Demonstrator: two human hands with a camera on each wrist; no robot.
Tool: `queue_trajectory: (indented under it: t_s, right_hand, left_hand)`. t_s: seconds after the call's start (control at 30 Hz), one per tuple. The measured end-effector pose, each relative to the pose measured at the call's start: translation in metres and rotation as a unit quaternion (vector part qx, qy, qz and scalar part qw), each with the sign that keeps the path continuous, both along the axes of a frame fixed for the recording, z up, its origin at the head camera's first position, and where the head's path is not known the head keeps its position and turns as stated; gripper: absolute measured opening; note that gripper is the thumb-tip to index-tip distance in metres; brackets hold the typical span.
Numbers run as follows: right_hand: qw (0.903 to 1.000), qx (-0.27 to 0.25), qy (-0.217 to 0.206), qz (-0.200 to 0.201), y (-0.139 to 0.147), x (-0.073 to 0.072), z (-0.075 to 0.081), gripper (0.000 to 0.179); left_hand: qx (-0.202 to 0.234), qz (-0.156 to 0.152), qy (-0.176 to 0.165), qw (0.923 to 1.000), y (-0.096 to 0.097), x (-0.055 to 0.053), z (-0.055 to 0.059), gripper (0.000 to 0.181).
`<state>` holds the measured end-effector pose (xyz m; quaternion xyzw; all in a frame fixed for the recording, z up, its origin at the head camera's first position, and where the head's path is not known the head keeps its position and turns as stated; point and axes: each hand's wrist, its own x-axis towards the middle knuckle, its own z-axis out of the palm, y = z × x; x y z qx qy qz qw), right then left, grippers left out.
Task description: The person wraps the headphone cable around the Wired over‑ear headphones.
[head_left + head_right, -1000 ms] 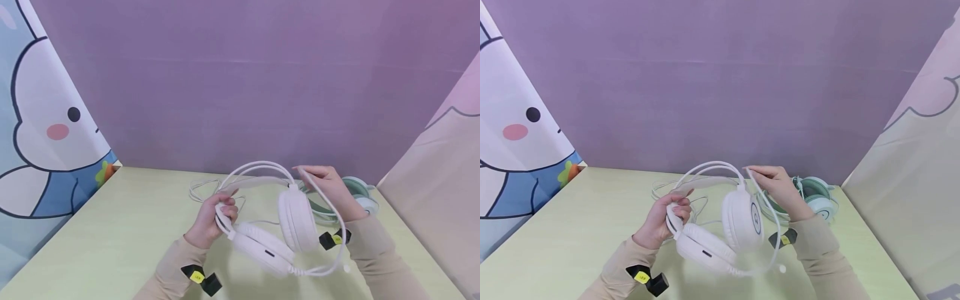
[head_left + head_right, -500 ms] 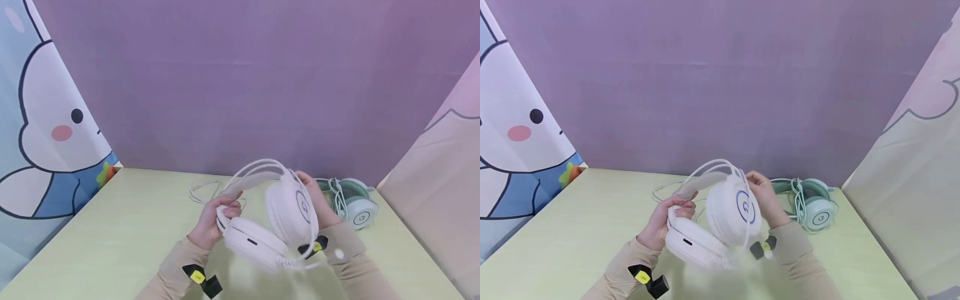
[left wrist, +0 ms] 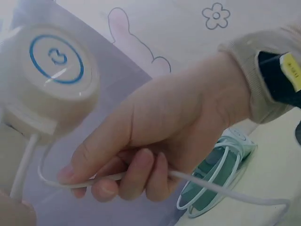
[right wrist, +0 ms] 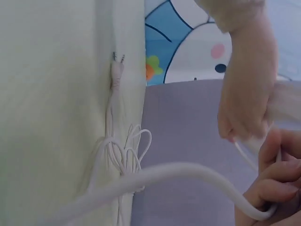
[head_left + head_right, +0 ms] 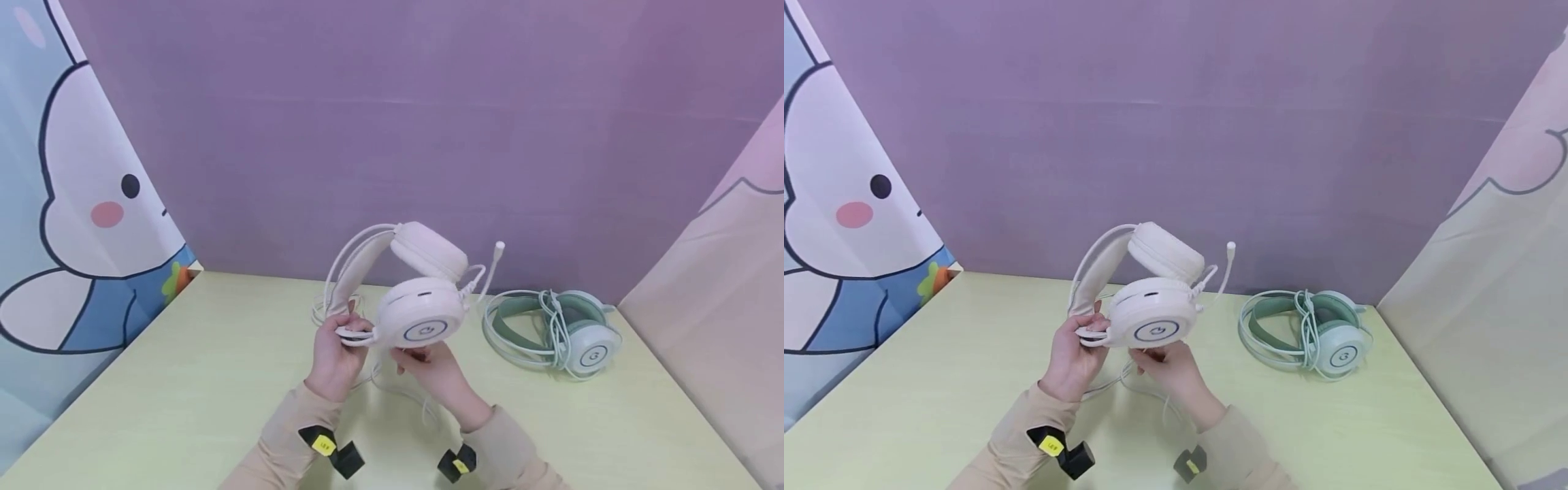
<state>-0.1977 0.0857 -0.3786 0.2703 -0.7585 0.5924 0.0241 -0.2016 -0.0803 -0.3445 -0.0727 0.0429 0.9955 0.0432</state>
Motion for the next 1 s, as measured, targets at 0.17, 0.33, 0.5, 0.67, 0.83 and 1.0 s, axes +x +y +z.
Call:
queue_trajectory:
  t_s: [0.17,0.33,0.5,0.67,0.83,1.0]
  right_hand:
    - [0.9948,0.084,0.028,-0.049,-0.008,0.014,0.007,0.009]
    - [0.984,0.145,0.089,-0.055,-0.01,0.018,0.008,0.005]
    - [0.9707,0.202,0.127,-0.029,-0.008,0.021,0.011,0.018]
    - [0.9727,0.208,0.102,-0.003,-0.003,0.025,0.022,0.02]
    - [0.9733,0.214,0.083,0.014,0.005,0.025,0.033,0.021]
    - [0.9567,0.261,0.127,-0.017,0.015,0.024,0.044,0.019]
  left_hand:
    - [-0.098,0.029,-0.012,0.9947,0.002,-0.005,-0.002,0.019]
    - [-0.176,0.046,0.008,0.9832,0.003,-0.008,-0.008,0.036]
    - [-0.257,0.076,0.049,0.9622,0.007,-0.011,-0.016,0.059]
    - [-0.287,0.116,0.05,0.9495,0.01,-0.013,-0.018,0.039]
    - [-0.309,0.135,0.047,0.9403,0.009,-0.014,-0.019,0.04]
    - [-0.315,0.146,0.065,0.9356,0.011,-0.013,-0.02,0.042]
